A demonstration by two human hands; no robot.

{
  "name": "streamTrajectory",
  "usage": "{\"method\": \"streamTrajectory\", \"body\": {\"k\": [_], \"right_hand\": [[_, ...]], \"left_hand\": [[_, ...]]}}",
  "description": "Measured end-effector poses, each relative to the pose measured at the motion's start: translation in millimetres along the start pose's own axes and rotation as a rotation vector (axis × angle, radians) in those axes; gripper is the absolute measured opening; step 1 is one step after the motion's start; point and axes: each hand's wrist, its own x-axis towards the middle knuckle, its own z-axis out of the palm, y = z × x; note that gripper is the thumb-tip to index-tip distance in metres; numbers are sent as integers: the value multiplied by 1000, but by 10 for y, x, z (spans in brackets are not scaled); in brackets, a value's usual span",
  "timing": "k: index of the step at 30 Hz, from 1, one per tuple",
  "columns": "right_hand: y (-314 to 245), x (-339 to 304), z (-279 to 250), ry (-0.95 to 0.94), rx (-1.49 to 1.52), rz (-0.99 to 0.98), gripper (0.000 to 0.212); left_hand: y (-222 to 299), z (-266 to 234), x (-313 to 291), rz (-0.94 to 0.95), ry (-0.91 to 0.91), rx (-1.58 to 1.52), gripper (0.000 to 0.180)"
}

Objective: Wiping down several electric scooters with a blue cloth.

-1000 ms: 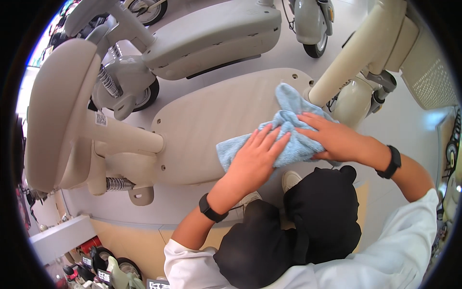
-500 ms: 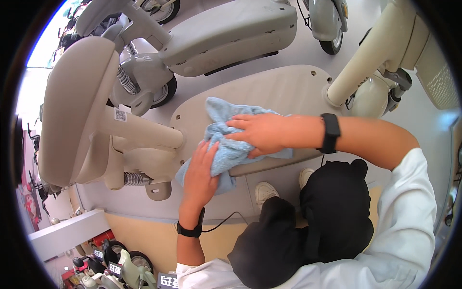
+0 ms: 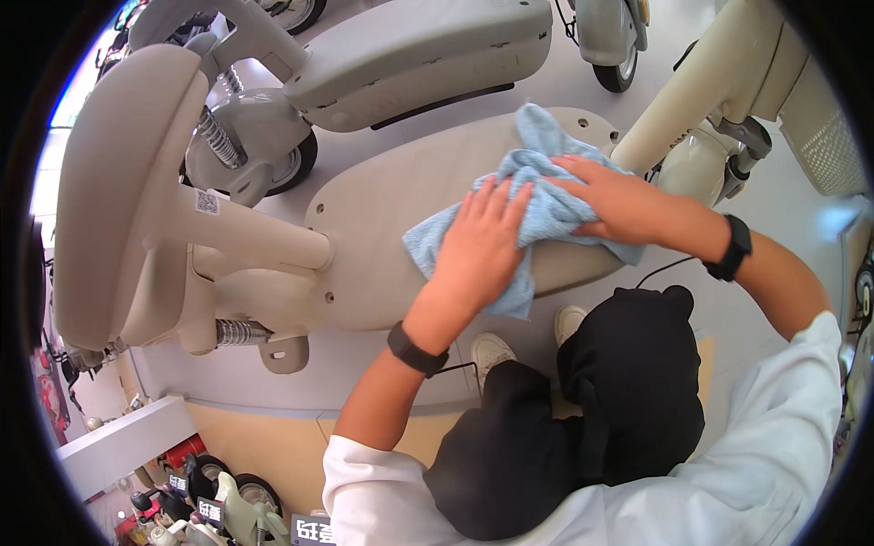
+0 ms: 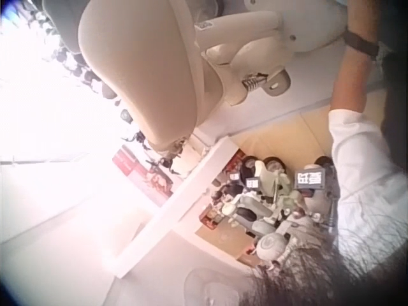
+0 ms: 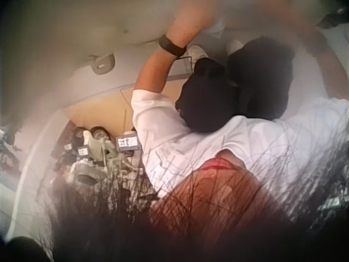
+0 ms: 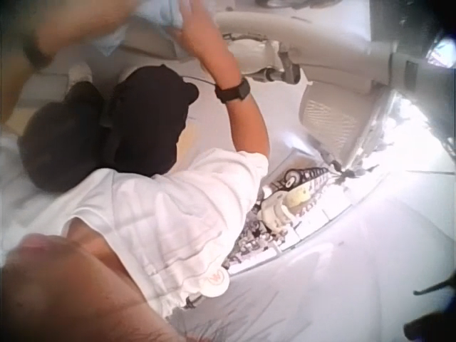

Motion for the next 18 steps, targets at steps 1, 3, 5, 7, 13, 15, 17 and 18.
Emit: {"method": "streamTrajectory", "body": {"k": [1,3,5,7,13,15,17,18], "right_hand": [[-10,-194,-41,-16,7,34,87],[-103,-502,-106,-72,-12,58,88],[-195,-563,-131,-107,-31,43,88],[-288,-491,-144,-152,-61,32,89],[-597,224,109,-73,81,-275,82],[-734,591,282,-22,36,-385,80],[-885,950,408,11,11,-446,78],[-933,1104,424,27,43,-452,77]], "left_hand": [[89,57,40,47,17,-1,67],[210,95,13,126,3,-63,68],[276,58,-98,161,-19,-97,68],[294,-34,-254,159,-49,-105,68],[-18,-603,-903,-54,-152,-69,81],[-143,-821,-1097,-184,-187,-49,78],[-304,-989,-1184,-258,-211,-4,76],[-368,-1029,-1199,-268,-193,11,75]]}}
